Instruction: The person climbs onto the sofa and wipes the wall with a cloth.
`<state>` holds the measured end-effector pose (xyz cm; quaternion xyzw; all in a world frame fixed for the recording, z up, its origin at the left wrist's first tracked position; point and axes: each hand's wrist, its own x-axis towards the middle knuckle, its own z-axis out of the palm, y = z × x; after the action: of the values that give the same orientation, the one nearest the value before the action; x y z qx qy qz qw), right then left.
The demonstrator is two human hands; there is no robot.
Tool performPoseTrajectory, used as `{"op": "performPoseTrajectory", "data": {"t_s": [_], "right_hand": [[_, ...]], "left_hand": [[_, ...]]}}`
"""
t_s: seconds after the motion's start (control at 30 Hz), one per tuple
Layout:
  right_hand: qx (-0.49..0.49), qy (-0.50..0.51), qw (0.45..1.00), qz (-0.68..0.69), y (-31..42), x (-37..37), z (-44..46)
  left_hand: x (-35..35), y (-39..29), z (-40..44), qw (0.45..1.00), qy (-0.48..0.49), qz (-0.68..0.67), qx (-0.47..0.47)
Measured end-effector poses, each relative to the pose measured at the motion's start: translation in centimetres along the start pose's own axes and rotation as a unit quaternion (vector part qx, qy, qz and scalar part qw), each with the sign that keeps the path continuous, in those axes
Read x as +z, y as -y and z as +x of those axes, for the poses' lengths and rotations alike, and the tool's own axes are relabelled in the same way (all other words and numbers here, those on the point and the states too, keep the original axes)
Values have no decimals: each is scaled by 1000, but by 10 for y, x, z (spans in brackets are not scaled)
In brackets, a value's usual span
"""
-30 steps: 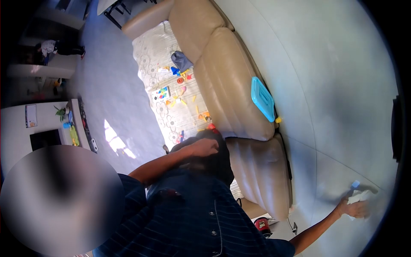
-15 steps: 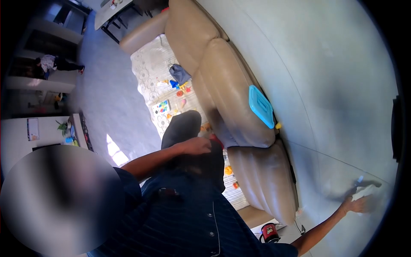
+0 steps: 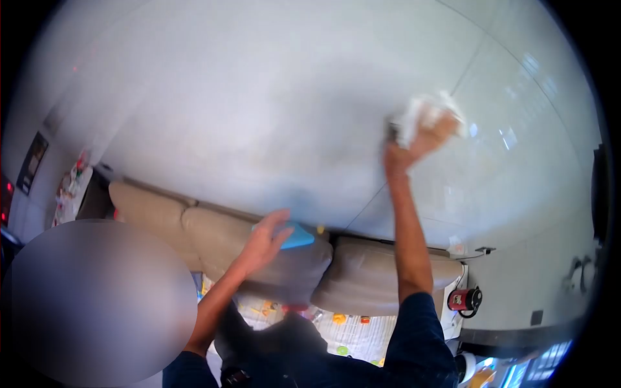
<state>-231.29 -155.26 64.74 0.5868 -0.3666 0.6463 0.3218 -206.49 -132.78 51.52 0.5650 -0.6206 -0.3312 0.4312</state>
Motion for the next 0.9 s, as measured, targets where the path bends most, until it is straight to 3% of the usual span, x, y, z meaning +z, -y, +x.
{"op": "performPoseTrajectory", "data": {"t_s": [0.1, 0.17, 0.27, 0.37, 0.43, 0.5, 0.57, 0.63, 0.73, 0.83, 0.9], "right_hand": [[-97, 139, 984, 62, 63, 38, -12], [-206, 182, 961, 34, 85, 52, 2], [-289, 191, 932, 103, 66, 51, 34], [-265, 188, 943, 71, 27, 25, 87], [-204, 85, 975, 10, -24, 7, 131], [-119, -41, 992, -22, -75, -27, 172], [-49, -74, 987, -135, -130, -61, 184], [16, -51, 986, -161, -181, -86, 180], [101, -47, 987, -117, -173, -99, 178], [125, -84, 986, -71, -138, -74, 184], [66, -90, 990, -87, -96, -33, 188]], "left_hand": [[-3, -57, 58, 995, -45, -80, 44], [-12, -91, 81, 991, -65, -97, 64], [-25, -120, 99, 991, -83, -37, 102], [-30, -151, 123, 947, -104, 122, 280], [-32, -186, 135, 908, -115, 202, 348], [-29, -217, 145, 829, -171, 327, 421], [-32, -240, 159, 793, -210, 370, 437], [-36, -256, 177, 774, -231, 395, 437], [-37, -243, 206, 770, -246, 414, 419], [-35, -247, 206, 759, -255, 426, 420], [-45, -250, 198, 775, -227, 416, 418]]}}
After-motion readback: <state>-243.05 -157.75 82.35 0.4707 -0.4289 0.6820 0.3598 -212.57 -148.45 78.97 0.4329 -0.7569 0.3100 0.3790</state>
